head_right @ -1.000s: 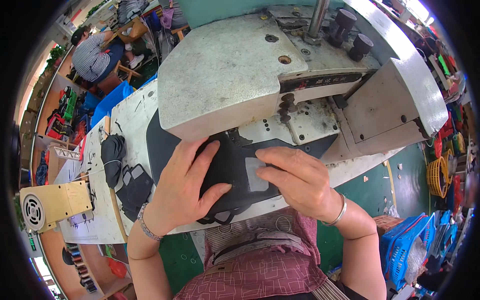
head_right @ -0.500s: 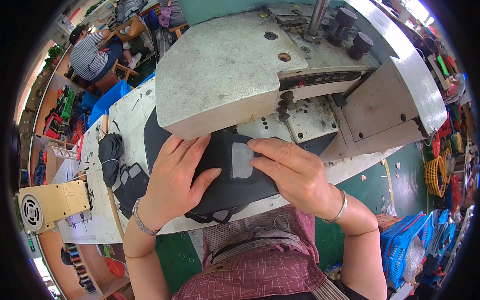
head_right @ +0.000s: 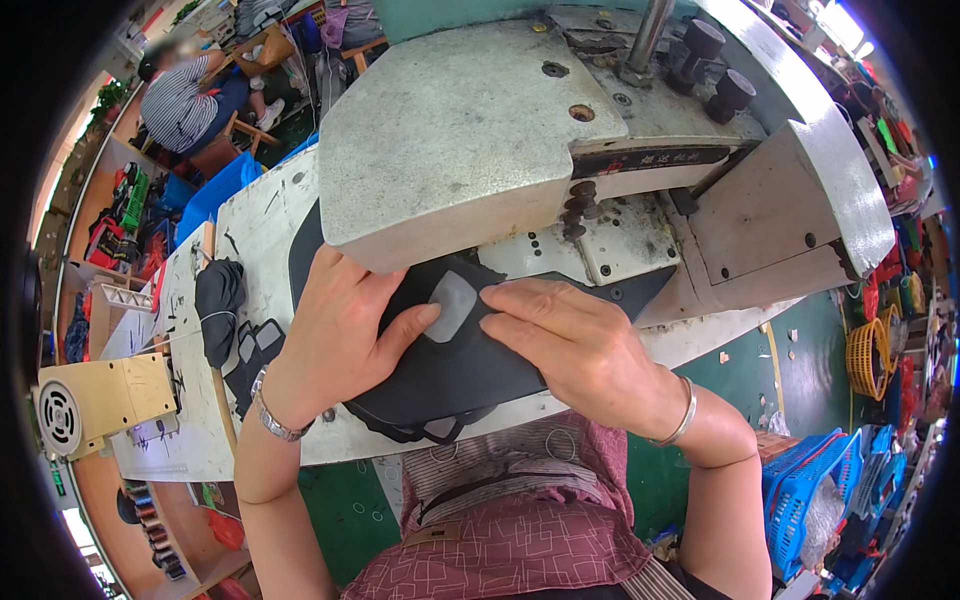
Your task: The person positions fabric pieces and patches together under a sewing machine to stitch them into assembled shoe upper components.
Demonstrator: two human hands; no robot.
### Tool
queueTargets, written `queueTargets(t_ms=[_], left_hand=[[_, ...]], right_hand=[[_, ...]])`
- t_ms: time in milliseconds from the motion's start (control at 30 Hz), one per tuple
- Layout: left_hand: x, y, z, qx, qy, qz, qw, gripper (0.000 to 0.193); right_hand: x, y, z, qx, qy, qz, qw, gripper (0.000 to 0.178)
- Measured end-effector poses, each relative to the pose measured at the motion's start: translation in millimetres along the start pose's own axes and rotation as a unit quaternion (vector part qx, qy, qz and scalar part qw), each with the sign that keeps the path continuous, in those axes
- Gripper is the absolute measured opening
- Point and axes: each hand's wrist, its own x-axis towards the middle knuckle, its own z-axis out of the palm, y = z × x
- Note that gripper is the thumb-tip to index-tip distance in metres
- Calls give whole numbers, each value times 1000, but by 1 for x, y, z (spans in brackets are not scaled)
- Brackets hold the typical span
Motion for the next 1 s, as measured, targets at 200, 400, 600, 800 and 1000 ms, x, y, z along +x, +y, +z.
queueTargets(t_ms=[200,400,600,800,1000], left_hand=[[13,-14,-3,-34,-10,29,999,43],[24,-36,-3,-77,-34,62,995,35],[17,-31,-2,-46,45,31,997,33],[7,-25,5,-31,77,97,992,24],[1,-24,8,-12,65,89,994,23]], right_hand=[[8,-5,2,-44,-29,-4,999,32],[16,-9,5,-59,-52,-11,997,32],[19,-10,6,-38,-53,2,998,30],[20,-9,8,-35,-48,6,998,26],[20,-8,8,-34,-54,19,998,29]])
